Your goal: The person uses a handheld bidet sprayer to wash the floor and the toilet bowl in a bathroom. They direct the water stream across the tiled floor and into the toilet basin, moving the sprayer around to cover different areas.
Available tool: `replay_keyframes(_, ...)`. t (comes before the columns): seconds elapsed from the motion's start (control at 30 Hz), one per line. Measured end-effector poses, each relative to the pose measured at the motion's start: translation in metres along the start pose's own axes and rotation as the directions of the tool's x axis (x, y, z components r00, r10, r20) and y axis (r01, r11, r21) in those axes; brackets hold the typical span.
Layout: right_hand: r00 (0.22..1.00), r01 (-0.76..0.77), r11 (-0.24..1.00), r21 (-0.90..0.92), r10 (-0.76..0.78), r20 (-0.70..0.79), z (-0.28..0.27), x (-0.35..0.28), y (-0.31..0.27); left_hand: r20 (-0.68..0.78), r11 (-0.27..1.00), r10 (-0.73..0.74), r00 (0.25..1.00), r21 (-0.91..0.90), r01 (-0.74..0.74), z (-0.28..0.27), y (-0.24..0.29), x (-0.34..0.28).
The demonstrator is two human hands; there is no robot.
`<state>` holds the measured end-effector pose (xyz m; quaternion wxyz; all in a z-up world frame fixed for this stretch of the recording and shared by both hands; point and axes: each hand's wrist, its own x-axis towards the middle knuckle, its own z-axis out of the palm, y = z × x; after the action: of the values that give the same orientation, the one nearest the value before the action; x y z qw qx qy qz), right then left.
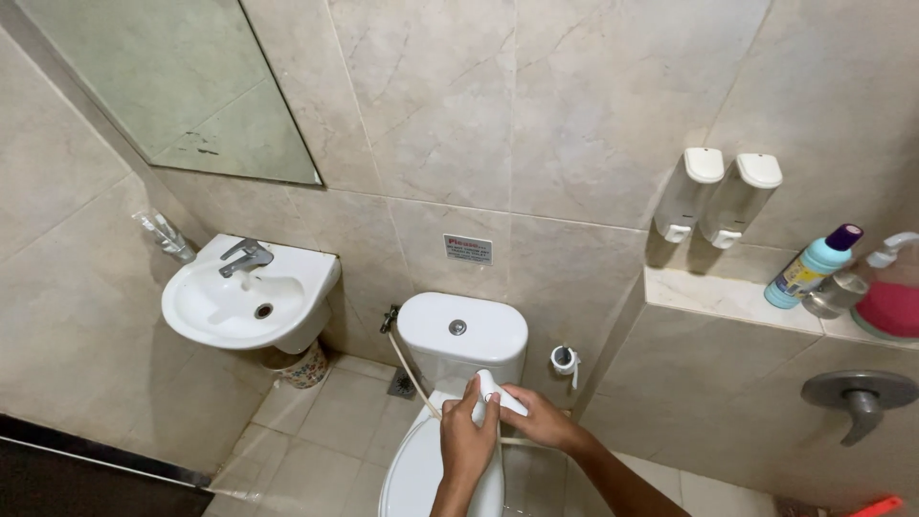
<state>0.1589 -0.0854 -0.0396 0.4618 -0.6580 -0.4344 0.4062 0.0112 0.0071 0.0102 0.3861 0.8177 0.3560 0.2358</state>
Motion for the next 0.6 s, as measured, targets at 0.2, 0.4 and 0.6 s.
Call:
replay_keyframes(0.2,0.999,-0.031,0.998,0.047,0.031,0.014,0.005,-0.003,-0.008,0.056,0.993,-0.116,0.992,0.034,0.114,-0.013,0.016,-0.004)
replay_keyframes(0.4,1.0,-0.001,1.0,0.016,0.001,0.002,-0.002,-0.002,-0.001,-0.072,0.998,0.059,0.996,-0.03,-0.062,0.006,-0.001,-0.003)
replay_keyframes(0.6,0.999,0.027,1.0,-0.011,-0.027,0.018,-0.012,-0.004,0.005,-0.059,0.999,-0.049,0.997,0.014,0.05,0.015,0.01,-0.003)
